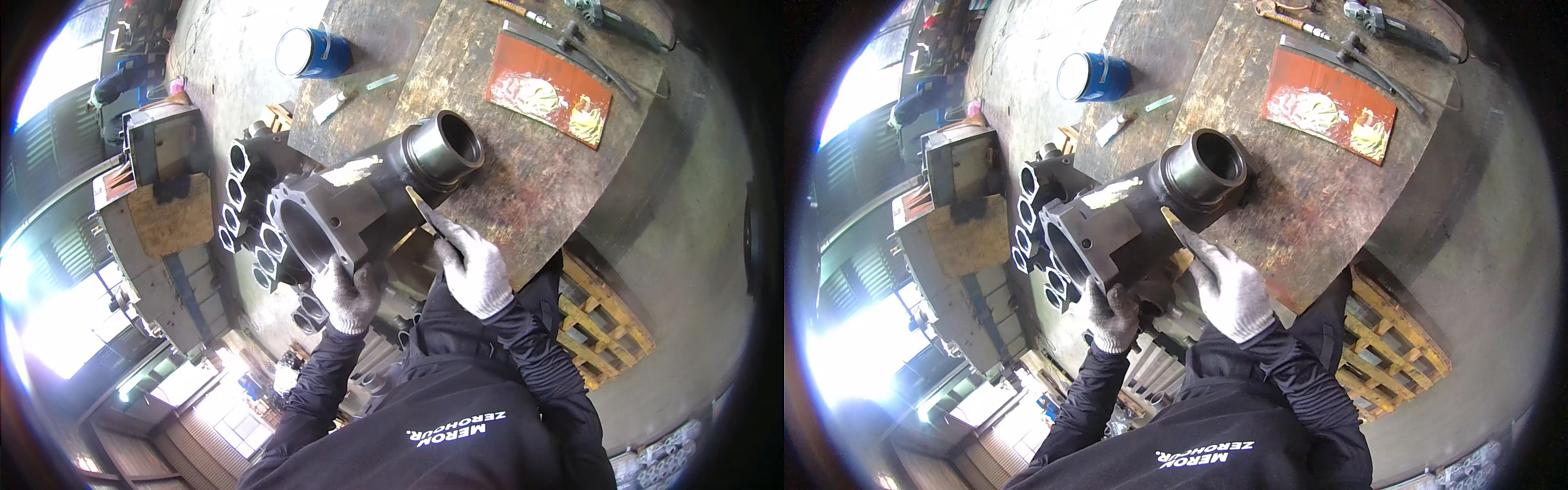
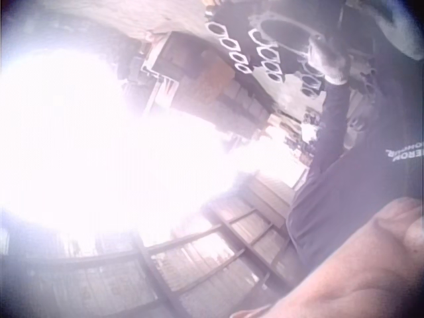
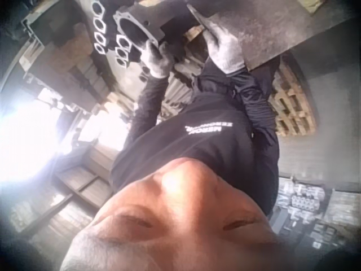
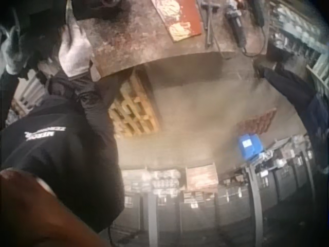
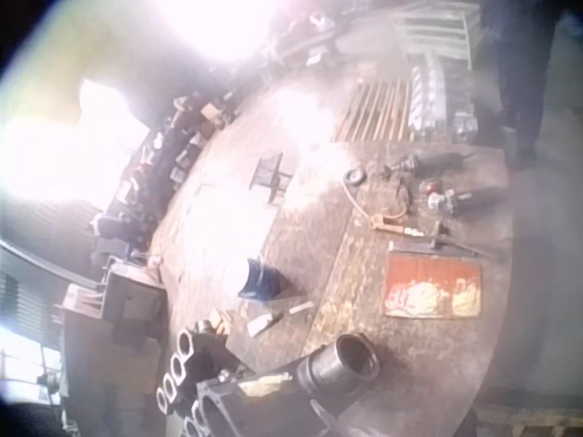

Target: The person picks up a black metal exhaust manifold from a pallet and places it on a workbench. Using a putty knife, they scoop a yellow paste from a board and spread it along the flange and seams of the manifold. They rotate the manifold to coat multiple edges and then set it down on the bench.

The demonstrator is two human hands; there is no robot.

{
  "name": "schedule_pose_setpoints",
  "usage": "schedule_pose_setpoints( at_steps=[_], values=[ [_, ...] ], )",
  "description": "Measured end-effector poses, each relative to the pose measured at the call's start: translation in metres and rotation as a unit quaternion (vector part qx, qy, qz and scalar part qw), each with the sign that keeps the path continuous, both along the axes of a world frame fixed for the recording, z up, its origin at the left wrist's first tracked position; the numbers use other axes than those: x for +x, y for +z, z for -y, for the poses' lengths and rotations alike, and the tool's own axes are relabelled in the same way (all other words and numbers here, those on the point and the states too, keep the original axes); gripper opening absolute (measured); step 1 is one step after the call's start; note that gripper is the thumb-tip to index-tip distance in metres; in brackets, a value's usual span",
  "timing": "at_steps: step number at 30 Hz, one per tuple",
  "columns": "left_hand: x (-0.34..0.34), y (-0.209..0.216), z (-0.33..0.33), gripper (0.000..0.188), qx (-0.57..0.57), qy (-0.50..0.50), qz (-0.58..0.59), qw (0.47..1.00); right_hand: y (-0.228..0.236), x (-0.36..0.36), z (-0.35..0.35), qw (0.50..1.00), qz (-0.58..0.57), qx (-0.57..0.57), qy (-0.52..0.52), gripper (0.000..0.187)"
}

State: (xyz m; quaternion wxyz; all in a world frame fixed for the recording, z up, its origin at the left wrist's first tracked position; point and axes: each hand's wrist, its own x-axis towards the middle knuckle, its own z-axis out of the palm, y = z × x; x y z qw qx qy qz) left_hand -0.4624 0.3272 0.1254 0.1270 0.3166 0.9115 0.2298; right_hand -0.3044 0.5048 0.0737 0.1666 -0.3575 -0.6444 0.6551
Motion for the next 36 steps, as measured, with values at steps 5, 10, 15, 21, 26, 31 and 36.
schedule_pose_setpoints(
  at_steps=[5,10,15,21,26,31,36],
  values=[
    [0.003,0.015,-0.023,0.022,-0.018,-0.069,-0.085,0.994,0.011,-0.016,-0.007,0.997,0.044,0.055,0.013,0.039],
    [0.002,0.02,-0.032,0.028,-0.001,-0.107,-0.096,0.99,0.011,-0.025,-0.009,0.992,0.079,0.091,0.027,0.042],
    [0.001,0.018,-0.031,0.022,0.004,-0.08,-0.065,0.995,0.019,-0.017,-0.008,0.989,0.099,0.086,0.067,0.042],
    [-0.001,0.014,-0.028,0.022,0.008,-0.089,-0.087,0.992,0.02,-0.02,-0.021,0.993,0.059,0.098,0.034,0.042],
    [-0.002,0.012,-0.024,0.022,-0.005,-0.08,-0.087,0.993,0.01,-0.037,-0.018,0.987,0.108,0.094,0.077,0.044],
    [-0.003,0.01,-0.022,0.022,0.0,-0.076,-0.081,0.994,0.017,-0.016,-0.004,0.992,0.087,0.066,0.067,0.043],
    [-0.004,0.009,-0.019,0.022,0.004,-0.084,-0.09,0.992,0.012,-0.02,-0.006,0.995,0.048,0.078,0.028,0.048]
  ],
)
